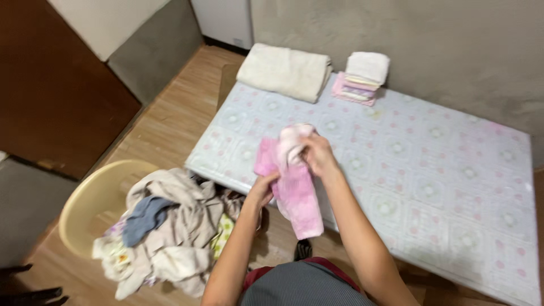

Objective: The person folds multiple towels one by one on a table and stacks them neatly. They pick up each towel from a nearby chair, unfold it, fold it into a compact rectangle, and place it on a growing stack.

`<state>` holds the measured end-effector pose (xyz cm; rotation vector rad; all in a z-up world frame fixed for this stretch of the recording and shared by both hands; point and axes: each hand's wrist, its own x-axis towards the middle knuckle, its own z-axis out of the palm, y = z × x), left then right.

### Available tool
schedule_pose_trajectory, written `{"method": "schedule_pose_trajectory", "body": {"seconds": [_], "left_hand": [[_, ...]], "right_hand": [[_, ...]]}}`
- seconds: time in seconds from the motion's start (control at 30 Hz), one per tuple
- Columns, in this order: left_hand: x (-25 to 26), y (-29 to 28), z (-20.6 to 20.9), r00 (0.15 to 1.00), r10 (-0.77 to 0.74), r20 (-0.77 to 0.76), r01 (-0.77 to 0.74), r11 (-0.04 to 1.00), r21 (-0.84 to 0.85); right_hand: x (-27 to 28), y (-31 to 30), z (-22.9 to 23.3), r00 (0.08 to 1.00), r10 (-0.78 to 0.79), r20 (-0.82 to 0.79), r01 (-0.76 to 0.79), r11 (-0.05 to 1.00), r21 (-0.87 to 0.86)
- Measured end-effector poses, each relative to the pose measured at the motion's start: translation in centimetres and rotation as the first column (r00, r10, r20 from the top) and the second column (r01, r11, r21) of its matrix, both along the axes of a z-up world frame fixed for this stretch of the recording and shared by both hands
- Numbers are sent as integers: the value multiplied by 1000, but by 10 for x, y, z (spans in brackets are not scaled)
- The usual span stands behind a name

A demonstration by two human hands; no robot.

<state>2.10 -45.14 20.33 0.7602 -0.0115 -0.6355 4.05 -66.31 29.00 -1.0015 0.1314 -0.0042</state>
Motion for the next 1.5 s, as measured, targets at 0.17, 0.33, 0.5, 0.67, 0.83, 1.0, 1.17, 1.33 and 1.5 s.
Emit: {"method": "schedule_pose_trajectory", "body": {"seconds": [0.17,0.33,0.5,0.67,0.83,1.0,1.17,1.33,1.5], "left_hand": [[31,-51,-14,994,-80,-76,63,977,-206],[48,-77,9,991,-38,-127,-19,908,-418],[52,-92,47,971,-187,-148,163,974,-160],[73,-99,76,960,-249,-125,276,912,304],[120,-68,121,938,-329,108,122,606,786],[158,-33,141,995,31,-92,-23,995,95],[134,-23,95,978,-166,-125,206,689,695],[129,11,33,943,-91,-321,234,866,443],[177,3,-20,964,8,-266,133,851,509]], "right_hand": [[0,-72,-30,982,-122,144,181,829,-530],[-25,-131,-42,936,-134,-325,46,963,-264],[-42,-133,-43,923,381,51,-366,831,418],[-6,-141,-6,975,153,-160,-205,898,-390],[15,-181,45,891,-252,-377,82,907,-413],[21,-213,47,974,-203,-105,200,979,-40],[12,-213,-16,933,-166,-318,9,898,-440],[-3,-217,-83,802,14,-597,-469,634,-615],[27,-208,-124,812,-69,-580,-204,897,-393]]}}
